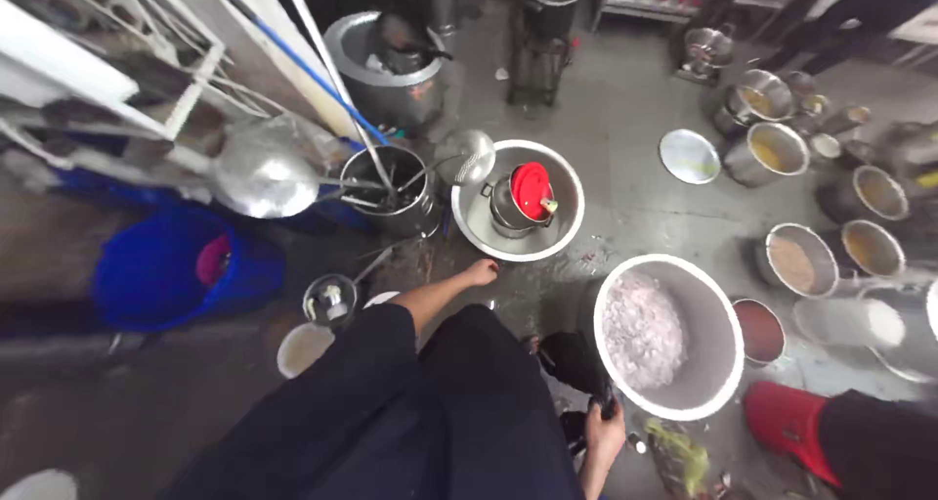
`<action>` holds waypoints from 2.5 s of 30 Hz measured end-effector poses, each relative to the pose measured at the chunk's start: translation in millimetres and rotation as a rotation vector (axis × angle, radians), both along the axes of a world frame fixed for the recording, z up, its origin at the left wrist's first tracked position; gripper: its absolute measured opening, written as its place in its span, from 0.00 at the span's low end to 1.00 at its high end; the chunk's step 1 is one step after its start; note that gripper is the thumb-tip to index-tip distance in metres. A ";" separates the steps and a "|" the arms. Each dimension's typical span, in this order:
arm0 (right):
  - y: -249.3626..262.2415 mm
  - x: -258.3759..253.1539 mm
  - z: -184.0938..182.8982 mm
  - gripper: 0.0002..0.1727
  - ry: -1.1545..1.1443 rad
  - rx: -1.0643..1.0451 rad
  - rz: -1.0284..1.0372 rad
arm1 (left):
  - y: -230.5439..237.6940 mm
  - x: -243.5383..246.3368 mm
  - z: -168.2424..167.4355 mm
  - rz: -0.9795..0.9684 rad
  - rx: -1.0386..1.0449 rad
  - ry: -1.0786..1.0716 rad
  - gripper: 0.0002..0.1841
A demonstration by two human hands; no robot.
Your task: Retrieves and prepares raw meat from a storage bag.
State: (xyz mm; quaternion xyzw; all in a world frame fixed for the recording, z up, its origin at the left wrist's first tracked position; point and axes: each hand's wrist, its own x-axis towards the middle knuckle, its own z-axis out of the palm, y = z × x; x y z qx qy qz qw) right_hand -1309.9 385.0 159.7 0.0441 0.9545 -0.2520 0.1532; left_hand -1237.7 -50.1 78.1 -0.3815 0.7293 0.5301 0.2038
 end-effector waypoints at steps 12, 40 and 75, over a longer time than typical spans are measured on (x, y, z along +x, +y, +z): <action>-23.4 -251.6 28.3 0.20 -0.011 -0.015 0.321 | 64.3 14.3 -23.9 0.482 0.152 -0.235 0.23; -176.6 -585.3 -23.7 0.38 -0.290 -0.282 0.096 | -2.9 -676.4 103.6 0.257 0.865 0.526 0.19; -9.1 -1102.1 31.9 0.16 0.355 -0.668 -0.586 | 239.9 -1332.0 86.9 -1.001 0.629 0.705 0.14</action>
